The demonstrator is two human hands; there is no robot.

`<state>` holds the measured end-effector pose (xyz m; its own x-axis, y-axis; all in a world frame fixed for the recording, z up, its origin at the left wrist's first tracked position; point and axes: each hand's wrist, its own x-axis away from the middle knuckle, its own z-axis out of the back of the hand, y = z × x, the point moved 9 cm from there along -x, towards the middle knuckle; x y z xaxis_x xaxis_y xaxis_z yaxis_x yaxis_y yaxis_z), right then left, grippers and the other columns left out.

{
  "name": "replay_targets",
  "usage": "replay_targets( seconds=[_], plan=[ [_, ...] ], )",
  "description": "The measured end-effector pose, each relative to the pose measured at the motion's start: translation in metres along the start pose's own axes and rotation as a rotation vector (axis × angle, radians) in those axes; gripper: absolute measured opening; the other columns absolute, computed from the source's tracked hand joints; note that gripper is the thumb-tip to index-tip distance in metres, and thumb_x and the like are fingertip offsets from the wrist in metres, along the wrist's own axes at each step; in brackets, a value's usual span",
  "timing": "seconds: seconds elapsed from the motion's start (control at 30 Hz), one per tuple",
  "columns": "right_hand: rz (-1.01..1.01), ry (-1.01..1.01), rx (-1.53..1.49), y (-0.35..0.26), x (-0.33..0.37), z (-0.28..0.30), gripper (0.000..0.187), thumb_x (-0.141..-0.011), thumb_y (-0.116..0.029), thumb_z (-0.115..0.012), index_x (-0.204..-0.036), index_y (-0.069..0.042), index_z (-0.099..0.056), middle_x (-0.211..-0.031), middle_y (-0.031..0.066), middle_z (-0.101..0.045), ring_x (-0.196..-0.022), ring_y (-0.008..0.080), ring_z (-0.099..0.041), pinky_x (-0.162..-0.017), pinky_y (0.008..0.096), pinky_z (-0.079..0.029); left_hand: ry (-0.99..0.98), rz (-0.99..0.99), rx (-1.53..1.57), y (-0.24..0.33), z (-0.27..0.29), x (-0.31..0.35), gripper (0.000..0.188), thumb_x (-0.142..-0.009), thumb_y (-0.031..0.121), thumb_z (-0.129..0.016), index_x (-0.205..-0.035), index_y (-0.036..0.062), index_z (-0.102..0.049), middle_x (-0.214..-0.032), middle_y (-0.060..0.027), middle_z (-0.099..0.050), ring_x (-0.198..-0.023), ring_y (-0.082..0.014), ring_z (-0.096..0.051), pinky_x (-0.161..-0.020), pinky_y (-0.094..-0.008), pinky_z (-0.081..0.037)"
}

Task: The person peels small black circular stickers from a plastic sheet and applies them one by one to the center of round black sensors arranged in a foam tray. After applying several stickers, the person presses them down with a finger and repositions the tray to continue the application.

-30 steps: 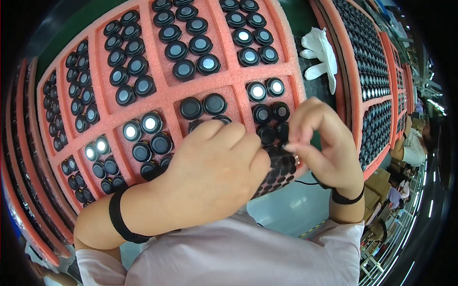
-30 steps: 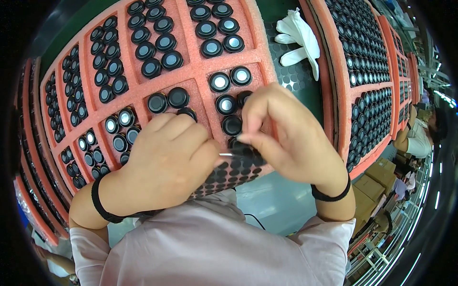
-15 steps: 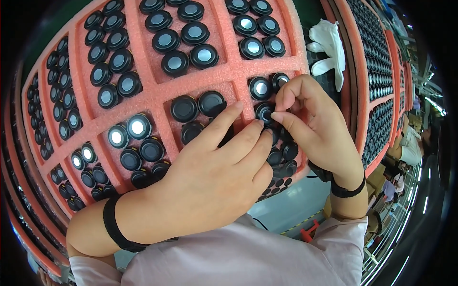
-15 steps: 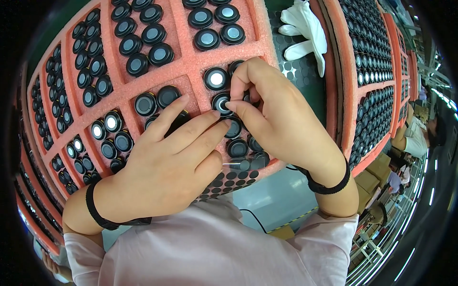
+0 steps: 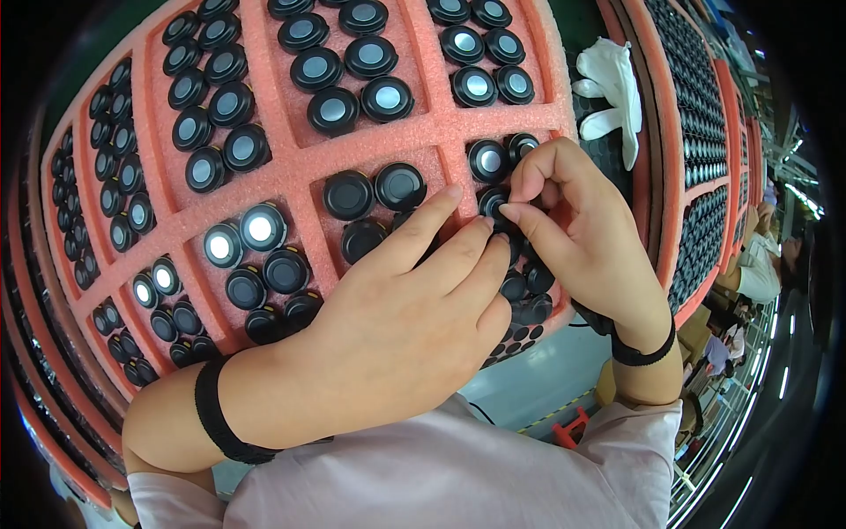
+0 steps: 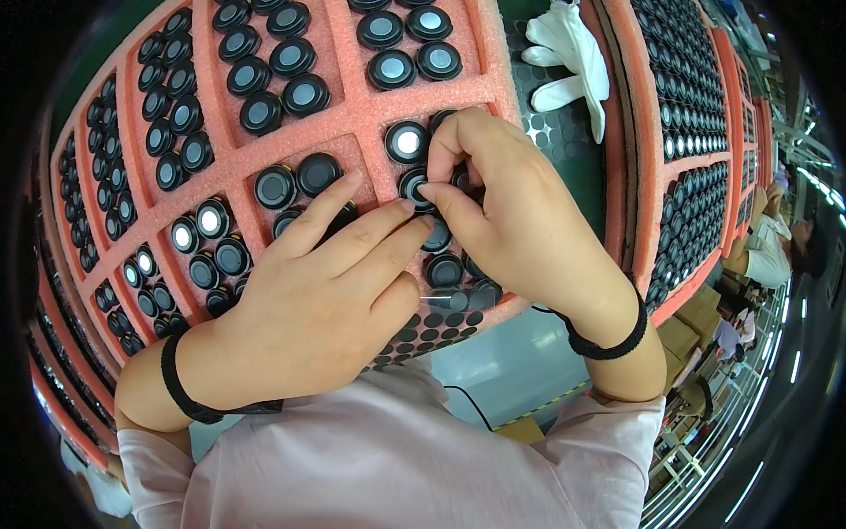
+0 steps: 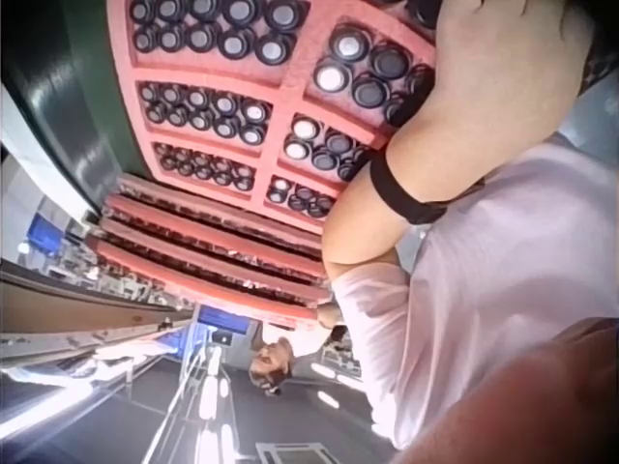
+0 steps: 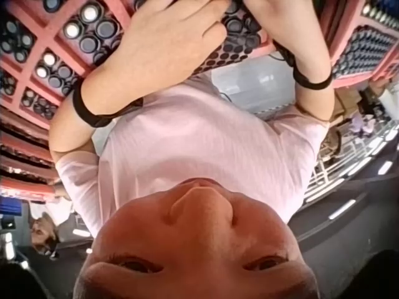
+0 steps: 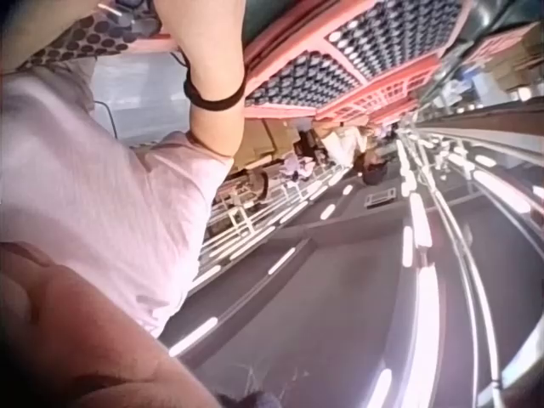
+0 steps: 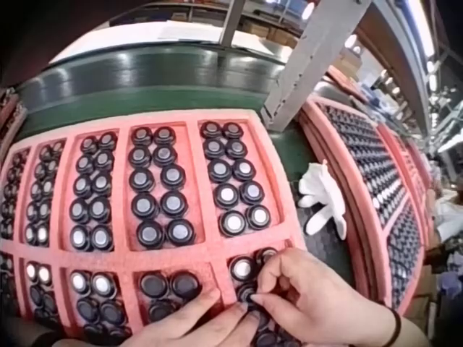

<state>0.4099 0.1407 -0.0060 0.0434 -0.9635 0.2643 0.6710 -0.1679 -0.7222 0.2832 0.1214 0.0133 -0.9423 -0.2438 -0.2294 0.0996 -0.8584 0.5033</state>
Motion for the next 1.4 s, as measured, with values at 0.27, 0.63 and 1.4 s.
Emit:
replay_targets(
  seconds=[0.27,0.63,1.4],
  plan=[
    [-0.037,0.033,-0.012,0.001,0.000,-0.001,0.024,-0.089,0.010,-0.067,-0.101,-0.002,-0.051,-0.097,0.0034,-0.055,-0.087,0.0100,-0.054,-0.078,0.0241,-0.047,-0.027,0.005,-0.005,0.000,-0.002,0.000,0.018,-0.082,0.021,-0.058,-0.085,0.0054,-0.066,-0.128,-0.0160,-0.066,-0.128,-0.0290,-0.056,-0.118,-0.0574,-0.032],
    [0.001,0.147,-0.011,-0.008,0.014,0.017,0.025,-0.086,0.011,-0.069,-0.101,-0.002,-0.053,-0.099,0.0050,-0.056,-0.088,0.0113,-0.056,-0.080,0.0246,-0.046,0.010,-0.015,0.010,-0.001,0.004,0.000,0.017,-0.084,0.019,-0.057,-0.087,0.0042,-0.066,-0.125,-0.0168,-0.067,-0.125,-0.0302,-0.058,-0.116,-0.0569,-0.035],
    [0.008,0.066,-0.105,-0.019,0.055,0.008,0.028,-0.074,0.002,-0.086,-0.088,-0.003,-0.062,-0.086,0.0071,-0.066,-0.075,0.0168,-0.061,-0.068,0.0276,-0.047,0.098,0.009,-0.010,0.002,0.020,0.003,0.016,-0.081,0.017,-0.064,-0.088,0.0033,-0.064,-0.078,-0.0055,-0.049,-0.075,-0.0236,-0.050,-0.075,-0.0386,-0.041]
  ],
)
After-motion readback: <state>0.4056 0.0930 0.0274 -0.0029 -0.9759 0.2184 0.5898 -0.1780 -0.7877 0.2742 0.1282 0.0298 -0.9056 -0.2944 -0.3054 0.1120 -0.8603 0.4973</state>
